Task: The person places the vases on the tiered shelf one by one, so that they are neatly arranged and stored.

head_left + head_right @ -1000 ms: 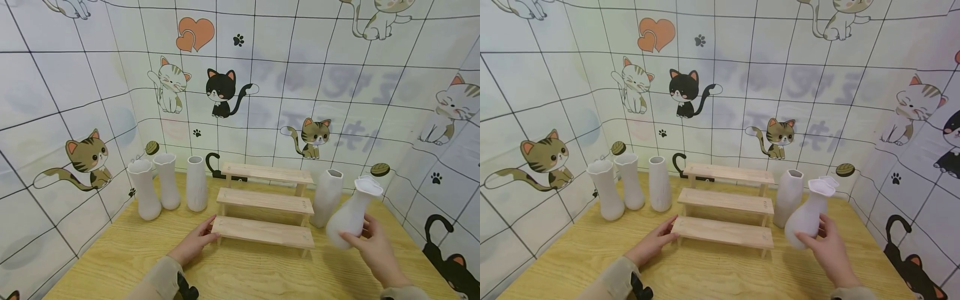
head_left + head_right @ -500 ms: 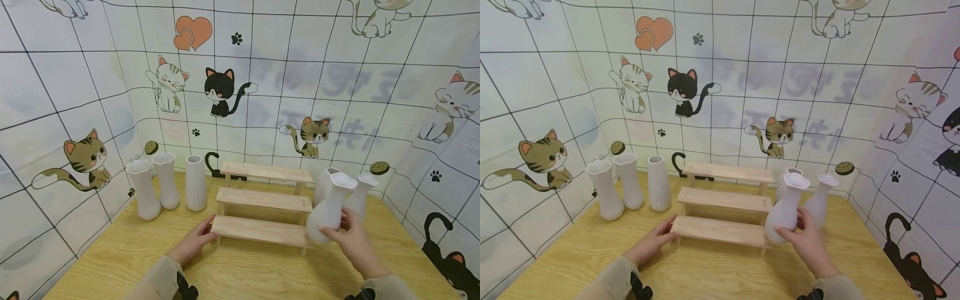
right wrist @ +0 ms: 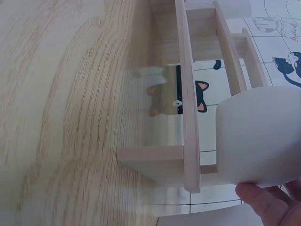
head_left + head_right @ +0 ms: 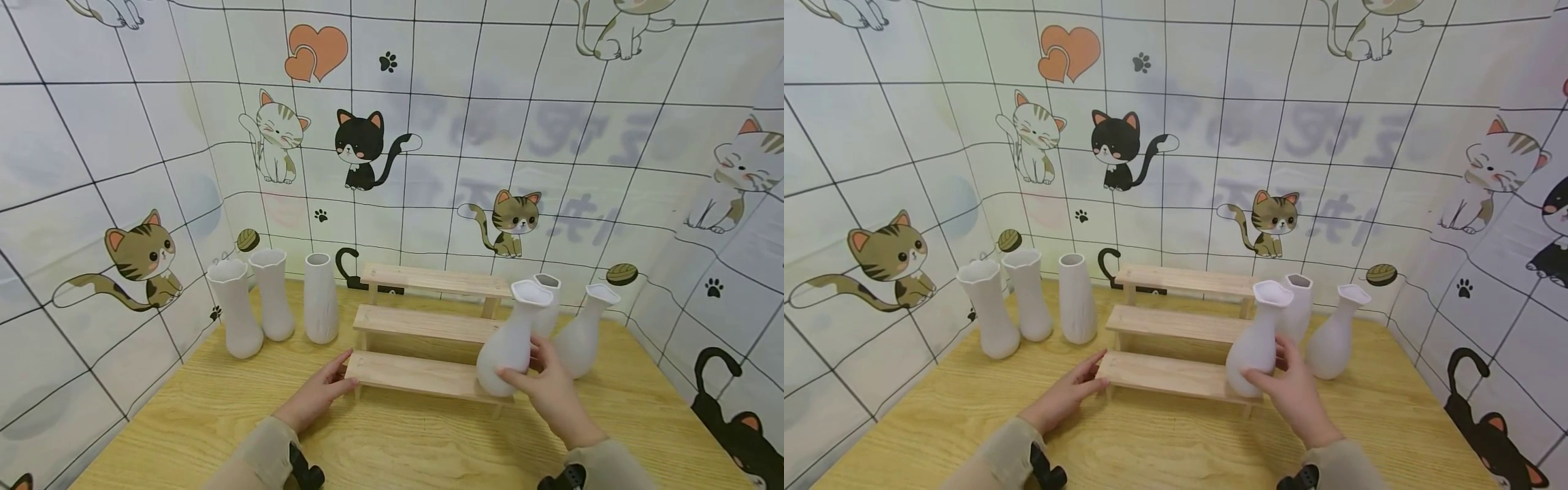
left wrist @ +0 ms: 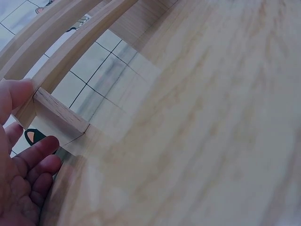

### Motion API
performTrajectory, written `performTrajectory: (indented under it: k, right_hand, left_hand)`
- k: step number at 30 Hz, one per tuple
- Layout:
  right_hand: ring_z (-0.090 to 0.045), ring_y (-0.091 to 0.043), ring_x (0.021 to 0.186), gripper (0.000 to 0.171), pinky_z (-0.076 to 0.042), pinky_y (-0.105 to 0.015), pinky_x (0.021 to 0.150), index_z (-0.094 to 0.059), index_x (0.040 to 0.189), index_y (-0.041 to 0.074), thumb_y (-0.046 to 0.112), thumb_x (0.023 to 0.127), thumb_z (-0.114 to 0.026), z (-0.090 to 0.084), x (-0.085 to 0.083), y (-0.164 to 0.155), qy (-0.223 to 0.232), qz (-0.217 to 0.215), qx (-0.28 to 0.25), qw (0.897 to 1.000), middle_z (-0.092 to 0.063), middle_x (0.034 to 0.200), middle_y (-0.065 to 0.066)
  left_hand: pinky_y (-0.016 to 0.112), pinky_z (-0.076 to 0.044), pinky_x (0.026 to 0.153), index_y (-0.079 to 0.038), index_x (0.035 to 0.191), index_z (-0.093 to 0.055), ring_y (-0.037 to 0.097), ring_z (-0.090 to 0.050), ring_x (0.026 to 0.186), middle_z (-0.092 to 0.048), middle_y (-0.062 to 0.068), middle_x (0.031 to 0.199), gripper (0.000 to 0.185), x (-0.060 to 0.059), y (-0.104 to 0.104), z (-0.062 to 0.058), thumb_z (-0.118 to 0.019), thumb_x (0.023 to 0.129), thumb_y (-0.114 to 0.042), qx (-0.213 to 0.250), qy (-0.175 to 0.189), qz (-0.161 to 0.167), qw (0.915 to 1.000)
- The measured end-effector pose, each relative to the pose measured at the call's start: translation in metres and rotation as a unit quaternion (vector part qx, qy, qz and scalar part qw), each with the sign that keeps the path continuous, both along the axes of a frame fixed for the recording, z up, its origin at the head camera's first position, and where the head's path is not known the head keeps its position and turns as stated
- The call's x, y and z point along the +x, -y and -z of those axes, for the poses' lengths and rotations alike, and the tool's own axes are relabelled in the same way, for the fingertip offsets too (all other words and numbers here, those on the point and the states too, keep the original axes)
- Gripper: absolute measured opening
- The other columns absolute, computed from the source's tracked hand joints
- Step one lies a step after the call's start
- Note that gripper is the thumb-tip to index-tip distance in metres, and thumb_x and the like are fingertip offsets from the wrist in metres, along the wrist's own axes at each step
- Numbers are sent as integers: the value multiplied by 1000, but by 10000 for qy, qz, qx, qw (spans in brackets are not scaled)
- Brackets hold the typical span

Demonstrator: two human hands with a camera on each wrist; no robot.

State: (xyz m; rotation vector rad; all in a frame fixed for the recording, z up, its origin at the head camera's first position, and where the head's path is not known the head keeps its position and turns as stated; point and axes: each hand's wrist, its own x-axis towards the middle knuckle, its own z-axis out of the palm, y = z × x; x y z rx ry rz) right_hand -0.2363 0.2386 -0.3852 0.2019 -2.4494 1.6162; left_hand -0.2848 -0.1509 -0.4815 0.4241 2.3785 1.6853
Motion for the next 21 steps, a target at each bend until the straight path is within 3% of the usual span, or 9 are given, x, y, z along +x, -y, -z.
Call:
performTrajectory:
  k: [16,21]
  right_hand:
    - [-41,-23,102,77,-38,-39,79,-30,129,19,33,66,-73,3,-9,19,110,-176,-66,9998,-43,115,-8]
    - [-42,-23,103,79,-38,-39,79,-30,129,21,34,65,-74,1,-10,25,85,-210,-114,9997,-44,116,-8]
  left_hand:
    - [41,-33,84,-28,137,-18,21,-38,104,-39,6,116,69,1,-1,-2,-54,80,-43,47,51,55,10000]
    - [42,-32,84,-25,137,-17,22,-39,102,-41,7,115,69,5,-3,-9,-55,81,-40,137,98,131,9998]
